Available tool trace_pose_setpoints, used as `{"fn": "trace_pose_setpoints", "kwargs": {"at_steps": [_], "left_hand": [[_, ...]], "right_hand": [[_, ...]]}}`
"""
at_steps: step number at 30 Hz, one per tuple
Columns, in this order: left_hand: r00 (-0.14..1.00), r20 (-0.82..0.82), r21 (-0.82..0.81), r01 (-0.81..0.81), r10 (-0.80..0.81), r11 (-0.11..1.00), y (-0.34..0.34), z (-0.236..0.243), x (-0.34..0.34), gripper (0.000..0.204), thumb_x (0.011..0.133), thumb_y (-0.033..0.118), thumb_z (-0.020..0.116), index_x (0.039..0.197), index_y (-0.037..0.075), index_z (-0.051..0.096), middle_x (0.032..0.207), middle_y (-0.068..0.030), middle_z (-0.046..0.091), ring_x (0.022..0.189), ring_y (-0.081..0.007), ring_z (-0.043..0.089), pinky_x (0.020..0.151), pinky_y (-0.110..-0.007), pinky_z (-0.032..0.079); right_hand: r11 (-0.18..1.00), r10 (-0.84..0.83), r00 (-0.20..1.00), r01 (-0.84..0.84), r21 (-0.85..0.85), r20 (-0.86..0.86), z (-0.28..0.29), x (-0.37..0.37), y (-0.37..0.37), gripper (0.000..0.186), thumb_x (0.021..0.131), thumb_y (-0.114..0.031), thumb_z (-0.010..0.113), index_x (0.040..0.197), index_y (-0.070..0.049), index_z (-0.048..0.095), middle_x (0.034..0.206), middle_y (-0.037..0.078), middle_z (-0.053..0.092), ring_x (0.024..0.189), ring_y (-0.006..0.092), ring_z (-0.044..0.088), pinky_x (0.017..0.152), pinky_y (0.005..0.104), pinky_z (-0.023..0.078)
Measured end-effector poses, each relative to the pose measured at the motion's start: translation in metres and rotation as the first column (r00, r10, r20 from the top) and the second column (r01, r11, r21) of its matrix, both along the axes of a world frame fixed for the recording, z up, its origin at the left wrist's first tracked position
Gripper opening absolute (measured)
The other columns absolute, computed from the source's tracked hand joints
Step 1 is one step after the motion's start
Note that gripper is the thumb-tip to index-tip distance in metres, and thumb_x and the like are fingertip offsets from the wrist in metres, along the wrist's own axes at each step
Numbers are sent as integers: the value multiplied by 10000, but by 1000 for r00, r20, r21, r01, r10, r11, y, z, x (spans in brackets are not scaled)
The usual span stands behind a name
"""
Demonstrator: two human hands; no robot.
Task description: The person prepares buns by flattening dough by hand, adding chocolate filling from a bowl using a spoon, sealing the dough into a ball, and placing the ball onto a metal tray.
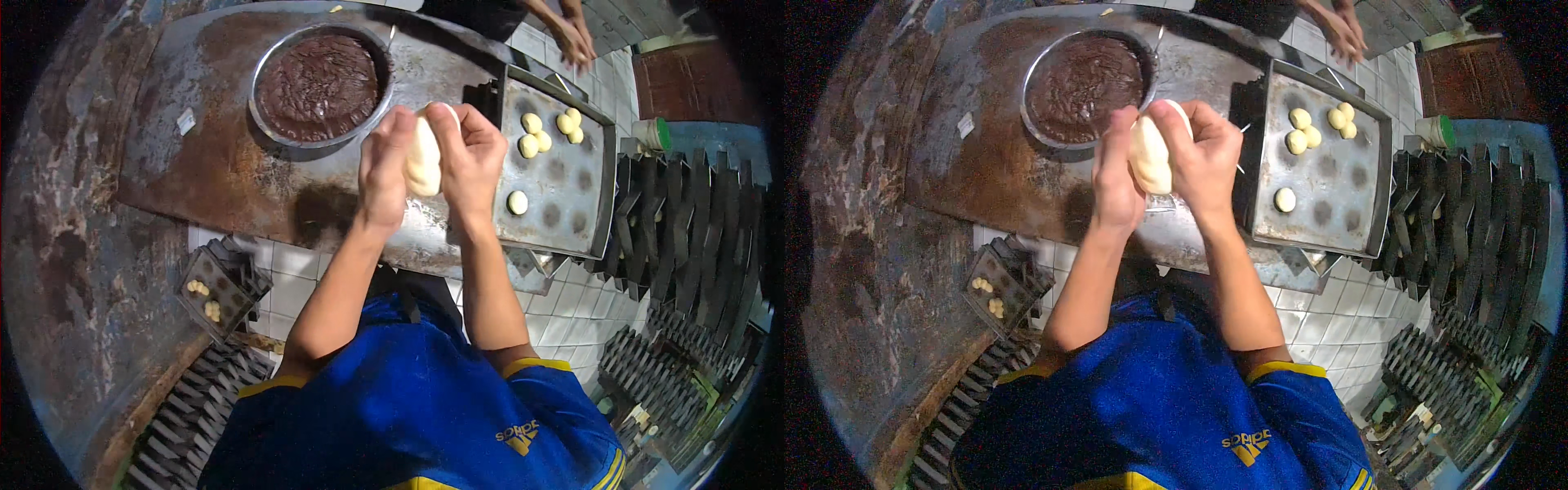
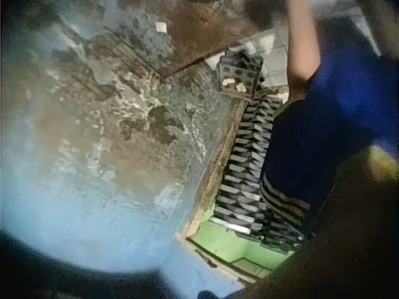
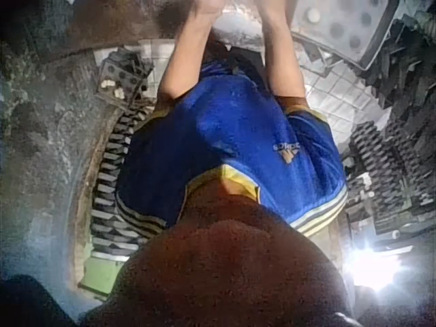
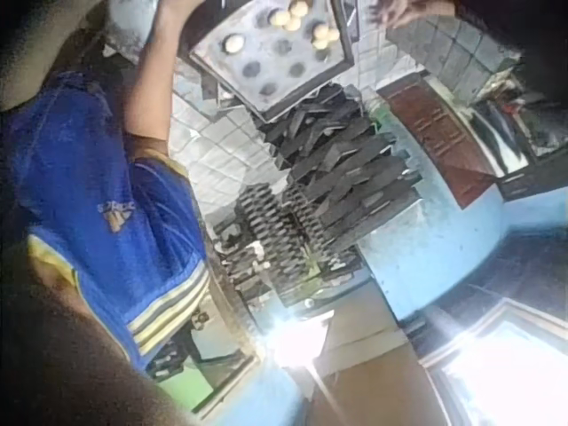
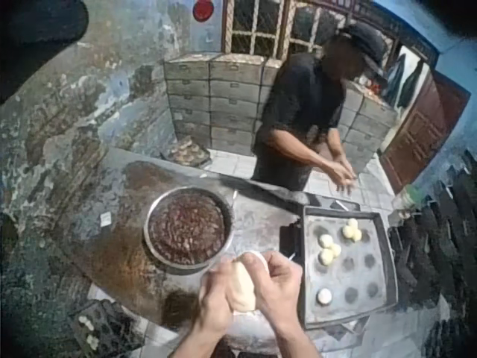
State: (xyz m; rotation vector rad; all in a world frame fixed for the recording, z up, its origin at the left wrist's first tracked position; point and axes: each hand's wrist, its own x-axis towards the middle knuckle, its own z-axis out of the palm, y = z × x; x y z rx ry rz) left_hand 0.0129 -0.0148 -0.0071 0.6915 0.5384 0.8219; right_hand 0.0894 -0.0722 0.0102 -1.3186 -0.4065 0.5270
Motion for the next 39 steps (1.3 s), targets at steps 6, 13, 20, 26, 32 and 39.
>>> {"fn": "trace_pose_setpoints", "kwargs": {"at_steps": [6,13,20,26,32,39], "left_hand": [[988,-129,184,-57,82,981,53,-12,-49,251,1092,271,651,922,89,626,753,64,570,679,-12,487,582,-204,415],[938,-296,559,324,-182,763,80,-88,-92,336,883,201,791,1167,66,672,1103,-108,729,1029,-238,709,842,-374,585],[827,-551,529,451,-113,719,106,-91,-147,363,766,161,886,1066,5,755,1032,-161,787,949,-309,759,876,-423,590],[513,-843,488,601,163,633,147,-126,-200,363,736,192,895,1023,7,772,988,-194,783,913,-376,754,895,-459,585],[409,-896,376,496,171,783,170,-111,-219,306,767,103,856,1023,-30,755,1026,-219,786,983,-394,758,872,-444,585],[405,-910,280,442,88,852,177,-123,-219,311,799,72,815,1082,-40,749,1071,-222,788,1008,-350,774,884,-420,587]], "right_hand": [[968,137,991,-133,-214,4,26,-16,24,319,1023,-247,760,821,-1,748,707,-28,675,587,1,502,503,214,351],[699,681,708,-551,-456,189,54,-43,52,351,1047,-301,697,1072,42,766,922,104,755,839,118,687,747,313,547],[293,768,640,-370,-882,-13,-155,-29,58,511,1081,-437,556,1071,27,771,864,213,766,718,357,742,706,418,599],[218,970,119,-23,-976,214,-315,-69,-43,310,1021,-192,543,1260,-31,660,1171,182,726,982,382,740,861,473,606],[462,877,301,-313,-830,375,-251,-11,11,303,1013,-114,565,1299,-59,648,1270,245,699,1119,455,692,987,504,564],[505,852,87,129,-854,517,-203,79,125,354,943,-114,581,1262,-205,707,1169,102,660,1055,346,700,888,470,597]]}}
